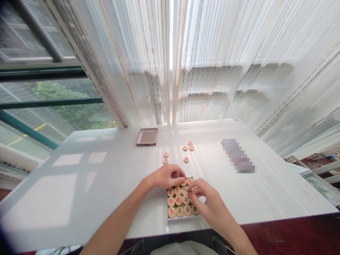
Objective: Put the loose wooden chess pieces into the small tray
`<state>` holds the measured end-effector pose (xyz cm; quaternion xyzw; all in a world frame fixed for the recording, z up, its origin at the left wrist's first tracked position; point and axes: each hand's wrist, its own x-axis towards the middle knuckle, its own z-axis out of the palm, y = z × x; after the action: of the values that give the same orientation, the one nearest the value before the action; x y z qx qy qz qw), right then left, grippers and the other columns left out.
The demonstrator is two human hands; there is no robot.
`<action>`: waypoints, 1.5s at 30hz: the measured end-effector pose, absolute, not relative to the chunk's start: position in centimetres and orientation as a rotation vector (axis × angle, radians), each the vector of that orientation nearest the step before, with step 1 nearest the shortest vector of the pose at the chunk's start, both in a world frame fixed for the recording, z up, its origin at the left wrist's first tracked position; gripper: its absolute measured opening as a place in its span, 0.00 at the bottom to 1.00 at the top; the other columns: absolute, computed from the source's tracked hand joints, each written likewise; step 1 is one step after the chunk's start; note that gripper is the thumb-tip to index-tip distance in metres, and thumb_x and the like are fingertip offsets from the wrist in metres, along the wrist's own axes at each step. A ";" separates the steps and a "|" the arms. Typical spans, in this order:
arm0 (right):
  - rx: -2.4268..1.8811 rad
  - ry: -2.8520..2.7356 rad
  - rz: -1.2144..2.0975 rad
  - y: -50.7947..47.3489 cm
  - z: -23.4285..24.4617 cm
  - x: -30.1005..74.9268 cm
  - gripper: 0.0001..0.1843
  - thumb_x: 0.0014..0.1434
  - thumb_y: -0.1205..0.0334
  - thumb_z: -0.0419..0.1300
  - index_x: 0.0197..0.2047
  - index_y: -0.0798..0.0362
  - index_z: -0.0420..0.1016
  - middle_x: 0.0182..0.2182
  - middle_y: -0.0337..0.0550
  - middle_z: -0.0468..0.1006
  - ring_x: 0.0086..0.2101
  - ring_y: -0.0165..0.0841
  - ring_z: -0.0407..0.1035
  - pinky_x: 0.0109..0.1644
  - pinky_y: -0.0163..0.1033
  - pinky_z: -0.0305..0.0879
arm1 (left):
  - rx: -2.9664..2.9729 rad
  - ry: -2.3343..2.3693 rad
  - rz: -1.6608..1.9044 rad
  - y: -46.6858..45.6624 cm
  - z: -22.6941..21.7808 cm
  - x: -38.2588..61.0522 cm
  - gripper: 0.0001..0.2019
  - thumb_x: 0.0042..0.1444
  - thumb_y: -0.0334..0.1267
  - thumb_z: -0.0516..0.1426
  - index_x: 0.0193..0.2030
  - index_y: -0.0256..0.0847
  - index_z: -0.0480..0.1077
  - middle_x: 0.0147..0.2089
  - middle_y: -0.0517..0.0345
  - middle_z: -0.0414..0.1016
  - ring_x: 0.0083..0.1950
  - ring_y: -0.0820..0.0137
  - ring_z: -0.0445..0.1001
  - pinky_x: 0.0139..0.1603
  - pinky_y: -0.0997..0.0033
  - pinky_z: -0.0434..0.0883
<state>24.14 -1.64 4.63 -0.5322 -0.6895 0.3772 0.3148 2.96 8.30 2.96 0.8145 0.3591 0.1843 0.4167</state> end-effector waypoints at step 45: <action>-1.336 -1.846 0.404 12.4 3.3 27.6 0.08 0.65 0.57 0.58 0.43 0.49 0.78 0.40 0.44 0.81 0.37 0.37 0.76 0.39 0.41 0.73 | 2.138 0.925 0.519 8.0 3.4 3.2 0.15 0.56 0.48 0.62 0.47 0.43 0.75 0.41 0.57 0.76 0.36 0.70 0.72 0.38 0.71 0.70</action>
<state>27.59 12.43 3.28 -0.5287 -0.7303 0.1598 0.4019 3.15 8.01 3.38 0.8328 0.3602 0.2021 0.3687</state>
